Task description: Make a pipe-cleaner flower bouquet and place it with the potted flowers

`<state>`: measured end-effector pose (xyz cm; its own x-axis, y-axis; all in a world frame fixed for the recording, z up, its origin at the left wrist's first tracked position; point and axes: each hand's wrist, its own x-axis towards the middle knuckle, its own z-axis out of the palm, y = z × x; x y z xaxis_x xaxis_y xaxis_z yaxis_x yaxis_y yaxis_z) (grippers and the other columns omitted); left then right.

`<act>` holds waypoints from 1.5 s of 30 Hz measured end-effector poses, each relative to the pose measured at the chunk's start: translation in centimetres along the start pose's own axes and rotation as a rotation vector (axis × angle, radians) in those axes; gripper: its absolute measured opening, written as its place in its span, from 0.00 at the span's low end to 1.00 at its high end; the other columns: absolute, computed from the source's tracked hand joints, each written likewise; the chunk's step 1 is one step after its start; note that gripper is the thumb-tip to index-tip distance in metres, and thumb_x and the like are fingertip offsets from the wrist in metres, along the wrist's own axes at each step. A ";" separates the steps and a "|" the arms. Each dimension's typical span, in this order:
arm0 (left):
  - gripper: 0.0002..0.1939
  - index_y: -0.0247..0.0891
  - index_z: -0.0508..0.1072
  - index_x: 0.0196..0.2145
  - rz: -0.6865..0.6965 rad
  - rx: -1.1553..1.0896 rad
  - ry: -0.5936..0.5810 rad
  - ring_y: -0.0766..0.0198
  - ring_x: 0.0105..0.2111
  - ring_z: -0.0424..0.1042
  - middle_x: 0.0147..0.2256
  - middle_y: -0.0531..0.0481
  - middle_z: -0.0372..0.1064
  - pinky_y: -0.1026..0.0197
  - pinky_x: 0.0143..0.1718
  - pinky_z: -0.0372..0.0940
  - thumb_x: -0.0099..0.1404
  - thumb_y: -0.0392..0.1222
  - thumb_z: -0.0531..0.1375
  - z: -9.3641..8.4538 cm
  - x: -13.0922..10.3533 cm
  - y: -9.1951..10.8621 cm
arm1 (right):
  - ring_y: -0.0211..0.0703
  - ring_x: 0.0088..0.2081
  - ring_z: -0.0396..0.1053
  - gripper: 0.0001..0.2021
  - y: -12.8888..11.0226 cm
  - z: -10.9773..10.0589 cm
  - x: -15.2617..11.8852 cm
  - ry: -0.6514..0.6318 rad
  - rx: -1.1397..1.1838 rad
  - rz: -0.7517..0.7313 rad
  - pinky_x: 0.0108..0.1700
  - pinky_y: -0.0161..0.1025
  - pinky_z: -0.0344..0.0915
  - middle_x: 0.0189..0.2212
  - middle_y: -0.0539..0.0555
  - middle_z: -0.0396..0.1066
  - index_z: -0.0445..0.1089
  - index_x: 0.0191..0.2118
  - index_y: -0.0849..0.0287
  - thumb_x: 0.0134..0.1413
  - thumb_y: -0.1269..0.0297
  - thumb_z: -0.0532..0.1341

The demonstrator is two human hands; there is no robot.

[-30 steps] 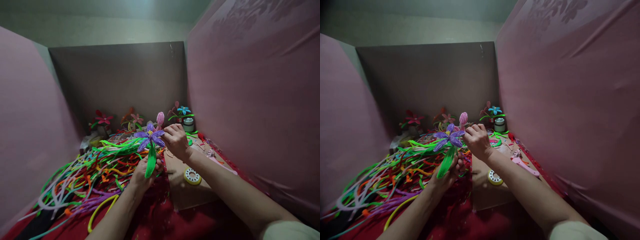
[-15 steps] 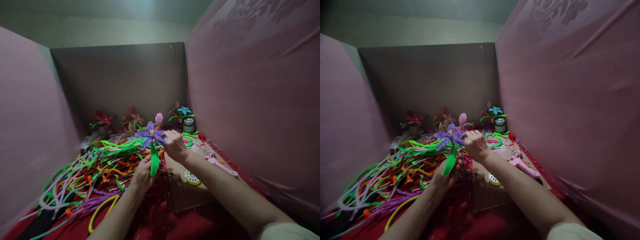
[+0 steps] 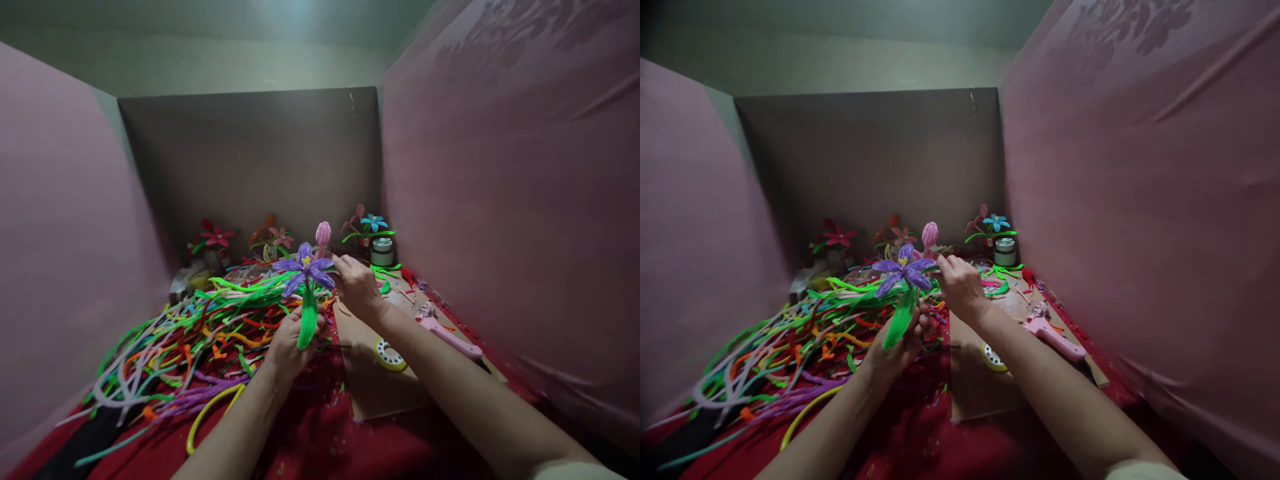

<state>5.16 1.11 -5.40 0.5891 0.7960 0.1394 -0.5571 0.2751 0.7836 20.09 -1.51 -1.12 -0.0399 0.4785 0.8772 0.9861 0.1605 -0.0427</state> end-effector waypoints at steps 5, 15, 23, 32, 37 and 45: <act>0.08 0.33 0.72 0.27 0.025 -0.035 -0.002 0.74 0.19 0.64 0.23 0.52 0.68 0.69 0.20 0.59 0.48 0.33 0.67 -0.2 0.1 0.0 | 0.46 0.40 0.69 0.16 0.6 -0.4 -0.7 0.035 0.167 0.151 0.42 0.39 0.63 0.39 0.59 0.72 0.64 0.51 0.64 0.57 0.69 0.54; 0.11 0.34 0.73 0.27 0.068 -0.050 0.047 0.76 0.19 0.61 0.22 0.55 0.66 0.71 0.22 0.58 0.45 0.34 0.69 -0.3 0.3 -0.1 | 0.43 0.32 0.71 0.12 0.7 -0.6 -2.0 -0.040 0.034 0.141 0.32 0.35 0.60 0.31 0.56 0.75 0.72 0.41 0.60 0.57 0.72 0.53; 0.13 0.35 0.72 0.26 0.078 -0.022 0.065 0.75 0.18 0.61 0.22 0.56 0.67 0.69 0.21 0.59 0.41 0.33 0.70 0.1 0.3 0.3 | 0.44 0.36 0.73 0.15 0.7 -0.4 -1.8 0.092 0.277 0.305 0.38 0.37 0.65 0.38 0.57 0.76 0.69 0.47 0.60 0.54 0.70 0.55; 0.10 0.33 0.75 0.24 0.174 0.076 0.116 0.70 0.22 0.66 0.22 0.53 0.70 0.67 0.25 0.60 0.43 0.38 0.70 0.1 0.2 0.8 | 0.41 0.27 0.71 0.09 0.7 0.2 -3.2 0.007 0.343 0.389 0.29 0.34 0.62 0.26 0.53 0.74 0.71 0.35 0.59 0.55 0.69 0.53; 0.08 0.34 0.77 0.26 0.229 0.171 0.096 0.69 0.25 0.65 0.23 0.52 0.70 0.66 0.31 0.60 0.45 0.37 0.68 0.2 -0.1 1.2 | 0.41 0.29 0.70 0.09 -0.4 1.2 -4.8 -0.090 0.284 0.156 0.31 0.34 0.61 0.27 0.54 0.74 0.71 0.32 0.58 0.53 0.73 0.55; 0.07 0.37 0.73 0.16 0.218 0.467 0.088 0.68 0.23 0.61 0.20 0.54 0.67 0.67 0.29 0.57 0.50 0.33 0.63 1.8 -1.3 3.1 | 0.41 0.31 0.71 0.08 -0.9 1.7 -5.5 -0.191 0.202 0.092 0.34 0.34 0.62 0.27 0.53 0.74 0.71 0.32 0.58 0.56 0.70 0.55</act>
<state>3.74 -0.10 -2.07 0.4259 0.8556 0.2941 -0.3295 -0.1561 0.9312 19.17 -2.80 -6.73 0.0001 0.6496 0.7602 0.9357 0.2681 -0.2292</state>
